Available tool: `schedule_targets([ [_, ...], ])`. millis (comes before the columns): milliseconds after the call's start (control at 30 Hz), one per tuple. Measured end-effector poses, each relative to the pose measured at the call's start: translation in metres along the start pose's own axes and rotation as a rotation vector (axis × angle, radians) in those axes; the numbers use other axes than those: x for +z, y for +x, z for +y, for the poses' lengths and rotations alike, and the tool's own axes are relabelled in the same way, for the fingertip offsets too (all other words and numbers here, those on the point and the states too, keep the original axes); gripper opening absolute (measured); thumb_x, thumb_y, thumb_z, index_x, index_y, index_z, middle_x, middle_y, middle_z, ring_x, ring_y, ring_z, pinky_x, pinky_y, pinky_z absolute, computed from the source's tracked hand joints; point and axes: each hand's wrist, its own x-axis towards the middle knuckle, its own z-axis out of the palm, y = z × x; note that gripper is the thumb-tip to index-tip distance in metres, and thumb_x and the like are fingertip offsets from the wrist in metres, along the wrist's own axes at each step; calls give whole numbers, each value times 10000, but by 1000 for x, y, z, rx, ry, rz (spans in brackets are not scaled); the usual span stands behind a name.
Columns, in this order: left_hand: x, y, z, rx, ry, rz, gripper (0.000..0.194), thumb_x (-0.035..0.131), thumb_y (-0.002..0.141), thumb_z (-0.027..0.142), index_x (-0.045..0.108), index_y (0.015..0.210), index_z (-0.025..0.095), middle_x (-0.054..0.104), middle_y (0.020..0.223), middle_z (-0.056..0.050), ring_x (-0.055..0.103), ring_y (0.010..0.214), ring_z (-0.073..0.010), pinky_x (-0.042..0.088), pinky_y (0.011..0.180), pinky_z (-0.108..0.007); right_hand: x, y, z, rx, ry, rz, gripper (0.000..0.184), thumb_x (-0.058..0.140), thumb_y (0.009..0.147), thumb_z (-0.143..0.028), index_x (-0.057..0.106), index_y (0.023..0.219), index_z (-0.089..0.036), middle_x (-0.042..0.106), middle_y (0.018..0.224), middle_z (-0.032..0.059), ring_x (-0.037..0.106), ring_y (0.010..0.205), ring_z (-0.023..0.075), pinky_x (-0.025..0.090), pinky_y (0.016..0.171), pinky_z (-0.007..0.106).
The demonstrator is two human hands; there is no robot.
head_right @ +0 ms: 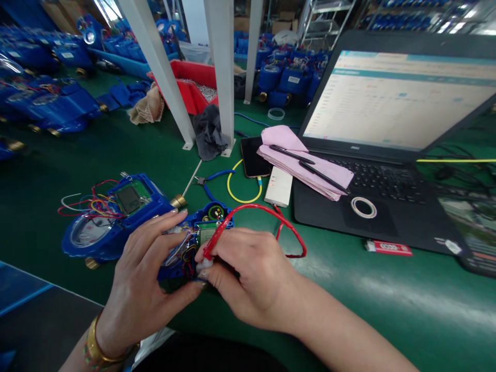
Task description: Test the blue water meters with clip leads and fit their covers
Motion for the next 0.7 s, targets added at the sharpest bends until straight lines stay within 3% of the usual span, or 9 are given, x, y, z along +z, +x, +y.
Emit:
schedule_targets([
  [700,0,0,0,-3,8,6,402,665,804,342,547,1112,112,526,1295,-188,449,1244,-324,330,1057,-517,0,0,-1,-18,2,-25,58,551,888,-77,595,891,-115,636,772,33,589,700,136,446,637,249],
])
